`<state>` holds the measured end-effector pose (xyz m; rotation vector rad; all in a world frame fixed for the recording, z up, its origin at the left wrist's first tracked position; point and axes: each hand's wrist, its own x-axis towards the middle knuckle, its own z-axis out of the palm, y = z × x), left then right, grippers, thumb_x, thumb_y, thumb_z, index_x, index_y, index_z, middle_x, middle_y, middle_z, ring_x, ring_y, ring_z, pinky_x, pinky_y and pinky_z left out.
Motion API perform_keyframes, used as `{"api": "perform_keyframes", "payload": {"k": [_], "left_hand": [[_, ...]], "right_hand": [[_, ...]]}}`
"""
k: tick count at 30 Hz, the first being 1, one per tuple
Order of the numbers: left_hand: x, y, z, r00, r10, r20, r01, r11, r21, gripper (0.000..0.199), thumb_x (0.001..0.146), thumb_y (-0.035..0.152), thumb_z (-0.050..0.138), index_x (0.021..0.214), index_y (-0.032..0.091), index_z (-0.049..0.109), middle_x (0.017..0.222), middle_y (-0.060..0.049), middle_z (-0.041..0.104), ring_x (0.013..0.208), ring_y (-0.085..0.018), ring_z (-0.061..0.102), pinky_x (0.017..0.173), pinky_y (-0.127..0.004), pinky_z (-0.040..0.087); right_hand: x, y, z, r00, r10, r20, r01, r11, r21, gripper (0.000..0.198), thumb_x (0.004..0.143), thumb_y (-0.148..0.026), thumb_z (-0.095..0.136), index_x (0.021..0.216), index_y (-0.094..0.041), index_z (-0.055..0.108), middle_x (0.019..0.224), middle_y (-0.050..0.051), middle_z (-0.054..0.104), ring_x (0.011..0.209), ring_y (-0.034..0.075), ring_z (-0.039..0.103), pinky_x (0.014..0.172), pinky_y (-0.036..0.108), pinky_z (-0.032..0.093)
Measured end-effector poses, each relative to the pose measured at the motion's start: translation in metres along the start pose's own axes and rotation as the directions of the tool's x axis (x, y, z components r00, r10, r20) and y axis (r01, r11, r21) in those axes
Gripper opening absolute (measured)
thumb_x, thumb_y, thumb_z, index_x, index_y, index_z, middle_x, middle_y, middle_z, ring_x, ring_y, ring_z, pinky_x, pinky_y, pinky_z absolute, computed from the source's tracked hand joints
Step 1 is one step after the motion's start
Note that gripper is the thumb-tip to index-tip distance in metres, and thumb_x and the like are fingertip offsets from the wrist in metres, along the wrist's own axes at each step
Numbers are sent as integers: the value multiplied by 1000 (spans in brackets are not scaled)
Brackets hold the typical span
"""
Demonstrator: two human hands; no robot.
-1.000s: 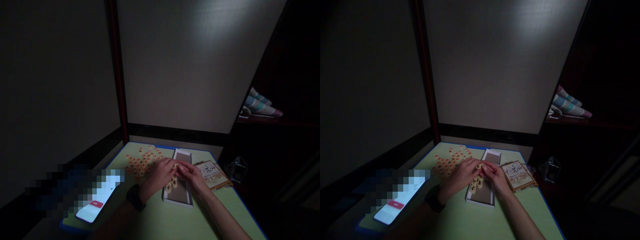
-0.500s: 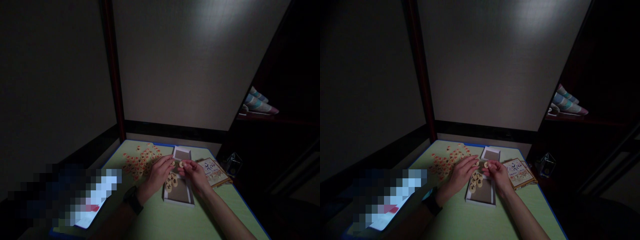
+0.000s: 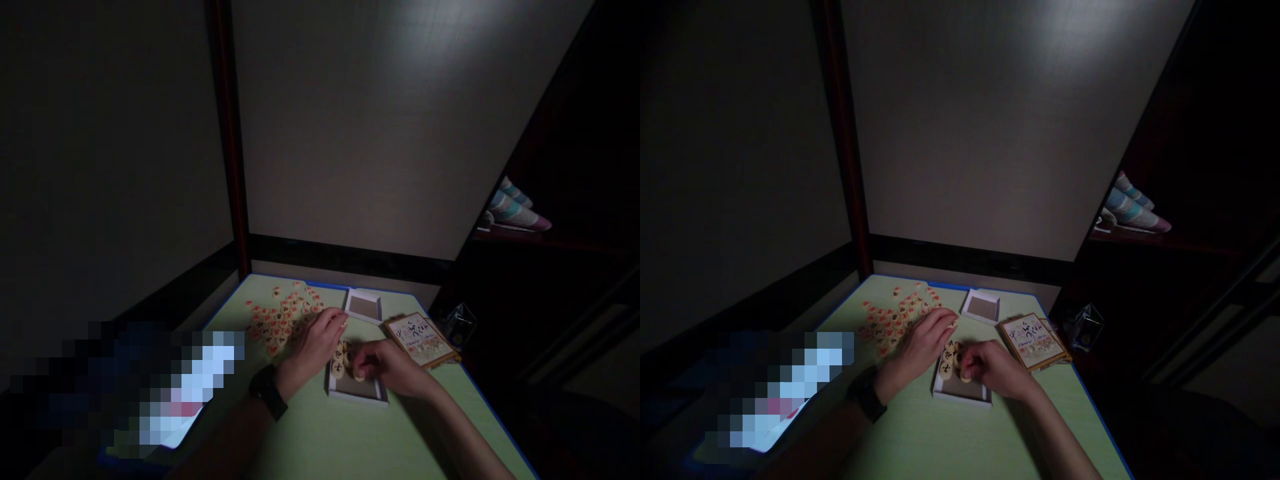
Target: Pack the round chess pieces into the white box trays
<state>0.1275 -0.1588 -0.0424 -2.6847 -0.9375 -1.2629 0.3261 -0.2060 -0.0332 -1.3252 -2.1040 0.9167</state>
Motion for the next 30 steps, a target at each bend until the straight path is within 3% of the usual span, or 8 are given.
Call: {"api": "perform_keyframes", "payload": {"k": [3,8,16,24,27,30], "left_hand": [[-1,1,0,996,-15,83,12,999,40,23,96,13,45,116,21,53,114,-5,57,106,-16,58,94,-28,51],[0,2,-3,991,-27,133,19,998,65,25,93,7,47,112,21,54,111,-4,57,102,-15,59,91,-27,52],[1,2,-2,995,-13,95,6,998,66,21,94,9,47,110,20,56,108,-3,59,98,-15,60,90,-27,52],[-1,-4,7,996,-28,87,29,999,-14,27,94,11,47,118,19,58,115,-6,61,105,-17,60,96,-30,51],[-1,-8,14,994,-99,42,103,985,-139,30,91,10,52,117,21,60,116,-5,63,108,-17,60,100,-31,50],[4,-7,16,955,-284,78,294,899,-324,35,81,6,65,112,22,65,107,-3,68,97,-16,64,95,-31,53]], "right_hand": [[-1,-12,4,996,-66,62,74,989,-125,24,71,-2,53,69,-18,71,67,-1,67,64,13,60,62,21,42],[-1,-22,6,990,-115,-75,93,963,-253,29,70,0,57,84,-18,74,86,3,69,78,17,63,72,25,46],[0,-18,7,981,-196,-14,184,940,-289,31,71,5,55,77,-19,75,84,3,67,81,16,62,76,25,47],[0,-12,17,986,-149,-79,120,947,-297,29,63,6,62,77,-18,68,84,2,65,75,15,61,68,22,45],[0,-12,13,983,-148,-110,112,954,-279,24,66,2,66,77,-19,66,81,1,63,73,14,59,65,21,44],[0,-13,3,963,-144,-228,82,962,-261,16,75,-10,68,87,-20,67,79,0,63,72,15,59,67,24,45]]}}
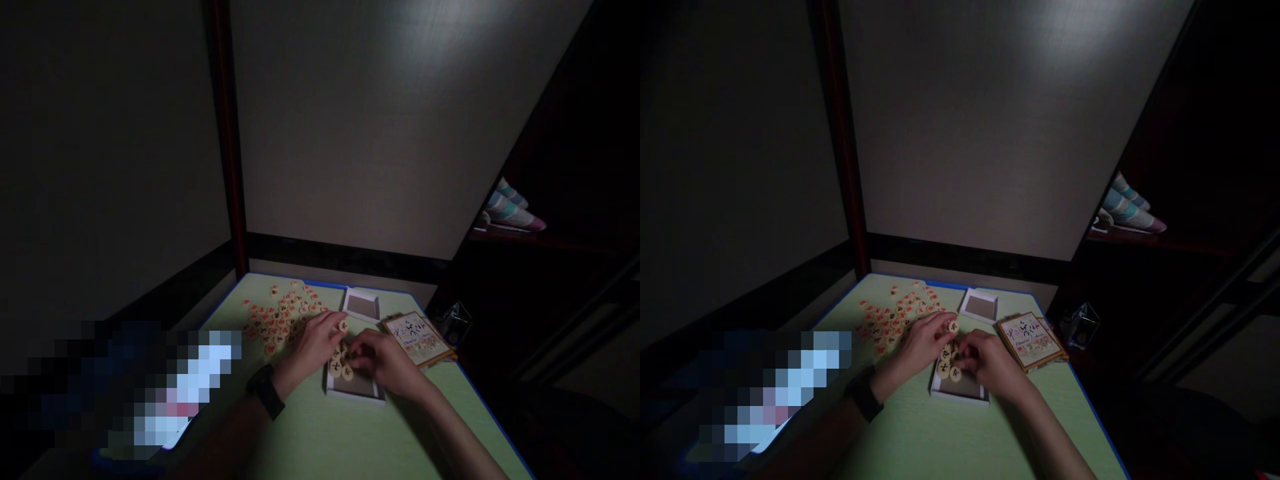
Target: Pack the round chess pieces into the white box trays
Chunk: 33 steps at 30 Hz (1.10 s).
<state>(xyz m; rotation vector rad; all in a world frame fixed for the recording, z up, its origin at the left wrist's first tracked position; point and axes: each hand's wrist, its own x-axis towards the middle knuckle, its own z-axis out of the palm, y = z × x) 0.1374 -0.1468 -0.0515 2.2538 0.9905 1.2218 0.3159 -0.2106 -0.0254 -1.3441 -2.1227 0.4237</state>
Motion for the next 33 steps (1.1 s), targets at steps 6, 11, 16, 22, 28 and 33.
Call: {"api": "perform_keyframes", "payload": {"k": [6,11,16,22,28,33], "left_hand": [[7,6,0,909,-281,306,409,742,-532,61,62,2,76,119,15,59,86,-3,67,75,-14,65,67,-24,54],[4,0,1,842,-112,528,491,567,-662,64,51,17,87,108,11,61,78,-3,65,72,-16,64,65,-27,50],[5,6,-10,837,-76,543,450,661,-601,57,51,21,86,103,11,65,87,-6,66,75,-15,60,67,-26,47],[11,1,-32,905,-77,418,329,749,-575,34,72,30,66,100,12,68,90,-7,64,82,-17,57,70,-25,43],[11,-6,-23,915,-151,375,335,803,-493,28,73,32,63,91,10,67,78,-5,62,73,-16,56,63,-23,40],[10,-11,-18,936,-203,287,247,961,-127,18,81,24,51,78,15,67,76,-2,65,73,-15,58,67,-23,41]], "right_hand": [[1,2,-5,990,-109,-84,106,993,-45,36,91,-24,56,127,-25,62,97,6,62,86,19,61,77,30,48],[-1,-7,-6,993,-111,31,111,994,-5,23,90,-30,61,109,-23,72,87,4,64,77,17,61,70,26,45],[-2,-17,-12,994,-66,83,66,998,2,12,84,-25,66,92,-20,72,77,1,64,68,14,56,62,23,38],[-3,-14,-2,970,-9,244,10,1000,-2,26,64,-5,64,86,-20,67,74,-4,63,62,11,49,57,19,33],[-3,-14,5,970,37,241,-26,998,-50,37,60,-5,63,93,-21,61,70,-5,57,61,11,45,55,20,28],[-3,-14,3,969,59,241,-42,996,-74,34,60,-5,60,88,-23,57,67,-7,55,61,11,46,55,20,27]]}}
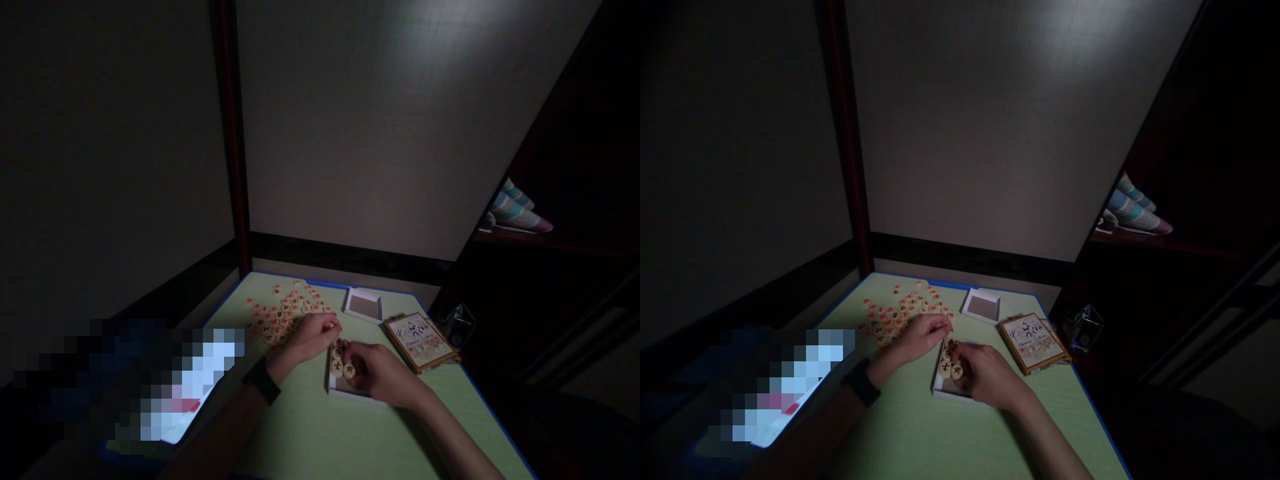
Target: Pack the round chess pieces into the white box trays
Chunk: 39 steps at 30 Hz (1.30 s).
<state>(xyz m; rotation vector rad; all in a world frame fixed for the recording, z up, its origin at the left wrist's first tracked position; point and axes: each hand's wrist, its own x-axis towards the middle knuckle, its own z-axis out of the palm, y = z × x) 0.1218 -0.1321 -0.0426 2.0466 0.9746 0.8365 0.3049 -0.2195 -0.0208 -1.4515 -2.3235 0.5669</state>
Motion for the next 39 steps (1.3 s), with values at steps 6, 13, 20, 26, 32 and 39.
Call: {"api": "perform_keyframes", "payload": {"k": [6,13,20,26,32,39], "left_hand": [[-4,-4,2,999,-19,-40,31,938,345,15,80,26,52,80,20,66,72,2,65,65,-14,56,59,-23,36],[-11,13,0,999,-43,-9,40,804,594,28,87,33,45,74,20,66,71,-2,67,64,-17,59,58,-27,36],[-13,15,1,998,-55,38,20,785,619,28,87,32,44,84,23,71,83,-5,71,74,-22,66,67,-30,45],[-17,24,1,996,-87,28,49,768,638,31,87,33,42,84,23,71,82,-6,71,77,-24,67,70,-32,48],[-14,35,-7,975,-136,-174,219,703,677,28,89,28,40,94,20,67,87,-10,71,83,-26,68,74,-35,49],[-6,20,-24,932,-186,-311,353,664,659,26,91,21,41,112,15,57,95,-12,67,85,-26,67,71,-34,50]], "right_hand": [[-1,-1,-2,1000,20,-15,-20,999,-29,25,66,-13,65,88,-23,58,69,-4,59,62,12,49,57,21,29],[-1,3,-2,999,31,-11,-31,999,-25,29,64,-7,61,88,-22,58,72,-4,63,64,12,53,57,20,30],[0,3,-1,1000,26,4,-26,1000,-17,31,62,-4,58,87,-22,57,70,-5,62,62,11,52,56,20,30],[-1,5,-1,1000,26,13,-26,1000,6,28,64,-6,61,88,-22,57,70,-5,64,62,11,54,56,20,32],[-2,14,-11,999,52,-4,-51,990,132,18,75,-20,65,91,-20,59,71,-2,66,64,14,58,56,22,36],[12,36,-13,945,77,-317,-71,997,30,21,87,-33,48,92,-19,63,81,6,71,72,21,64,67,32,45]]}}
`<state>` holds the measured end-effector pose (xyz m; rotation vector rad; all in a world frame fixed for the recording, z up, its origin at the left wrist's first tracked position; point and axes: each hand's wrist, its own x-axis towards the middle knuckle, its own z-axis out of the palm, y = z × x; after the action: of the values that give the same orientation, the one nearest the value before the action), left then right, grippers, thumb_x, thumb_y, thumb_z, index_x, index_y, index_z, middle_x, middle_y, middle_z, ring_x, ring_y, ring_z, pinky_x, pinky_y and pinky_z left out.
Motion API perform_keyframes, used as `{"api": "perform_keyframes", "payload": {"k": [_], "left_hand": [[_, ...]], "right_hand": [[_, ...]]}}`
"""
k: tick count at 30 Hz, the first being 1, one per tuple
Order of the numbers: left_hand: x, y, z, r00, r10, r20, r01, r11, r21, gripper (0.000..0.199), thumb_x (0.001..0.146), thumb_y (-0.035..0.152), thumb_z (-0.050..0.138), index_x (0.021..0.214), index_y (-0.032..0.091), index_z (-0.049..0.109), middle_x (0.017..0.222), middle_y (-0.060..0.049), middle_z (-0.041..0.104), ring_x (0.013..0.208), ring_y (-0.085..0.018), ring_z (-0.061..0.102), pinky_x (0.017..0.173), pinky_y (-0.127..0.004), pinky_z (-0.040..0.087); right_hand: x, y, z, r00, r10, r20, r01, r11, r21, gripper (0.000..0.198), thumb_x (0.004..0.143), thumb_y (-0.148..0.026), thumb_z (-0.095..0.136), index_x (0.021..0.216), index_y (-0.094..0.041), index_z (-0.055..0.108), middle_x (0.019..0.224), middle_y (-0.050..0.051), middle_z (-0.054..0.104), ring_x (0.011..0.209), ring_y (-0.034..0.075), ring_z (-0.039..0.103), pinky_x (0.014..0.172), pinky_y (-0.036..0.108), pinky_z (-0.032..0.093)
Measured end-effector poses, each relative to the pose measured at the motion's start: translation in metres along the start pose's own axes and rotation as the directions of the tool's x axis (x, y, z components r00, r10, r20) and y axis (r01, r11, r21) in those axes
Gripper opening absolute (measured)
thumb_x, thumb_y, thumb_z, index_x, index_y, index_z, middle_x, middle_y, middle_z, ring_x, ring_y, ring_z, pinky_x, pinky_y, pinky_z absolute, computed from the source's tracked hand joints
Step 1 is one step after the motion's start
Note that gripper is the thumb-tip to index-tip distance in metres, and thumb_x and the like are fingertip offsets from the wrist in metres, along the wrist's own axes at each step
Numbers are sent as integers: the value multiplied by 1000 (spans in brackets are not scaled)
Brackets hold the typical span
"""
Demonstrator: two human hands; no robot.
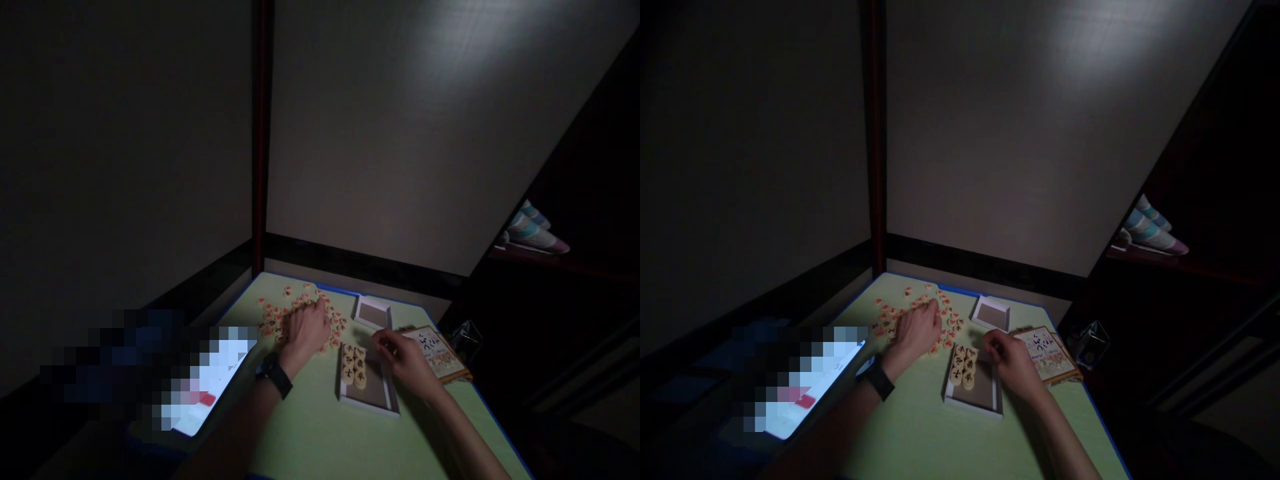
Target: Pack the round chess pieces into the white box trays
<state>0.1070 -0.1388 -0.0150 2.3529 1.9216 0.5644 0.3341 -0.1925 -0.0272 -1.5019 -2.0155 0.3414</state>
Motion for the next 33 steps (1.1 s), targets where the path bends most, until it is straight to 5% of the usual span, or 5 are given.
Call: {"api": "perform_keyframes", "payload": {"k": [5,9,14,20,33], "left_hand": [[-3,2,16,989,137,56,-138,990,18,28,85,12,45,110,13,59,115,-16,58,93,-27,64,77,-38,51],[-13,13,21,952,297,-71,-302,950,-80,21,87,17,45,104,16,57,104,-11,62,99,-26,60,82,-38,50],[-29,26,27,776,537,-331,-597,794,-111,7,83,19,48,88,18,52,84,-6,61,82,-22,60,71,-33,48],[-33,34,36,584,616,-529,-749,660,-59,8,75,25,52,77,18,49,68,-2,54,65,-18,54,58,-31,43],[-21,15,25,736,566,-370,-647,749,-143,12,80,20,52,69,16,57,67,-5,60,66,-19,59,65,-31,46]], "right_hand": [[30,2,9,998,-40,40,41,999,-28,25,78,-19,48,92,-17,68,86,8,73,74,21,65,70,31,48],[69,-11,14,990,-77,116,95,982,-161,31,74,-9,47,92,-16,71,86,8,74,78,20,66,72,28,47],[117,-25,33,973,-56,223,119,953,-279,33,69,-6,53,94,-15,72,82,5,74,72,17,64,65,23,43],[149,-29,48,944,-51,326,181,906,-383,33,72,-5,52,94,-16,75,91,11,76,80,20,66,67,25,41],[159,-19,39,900,-7,436,210,883,-421,38,75,-5,50,98,-20,77,95,7,77,86,20,69,73,23,44]]}}
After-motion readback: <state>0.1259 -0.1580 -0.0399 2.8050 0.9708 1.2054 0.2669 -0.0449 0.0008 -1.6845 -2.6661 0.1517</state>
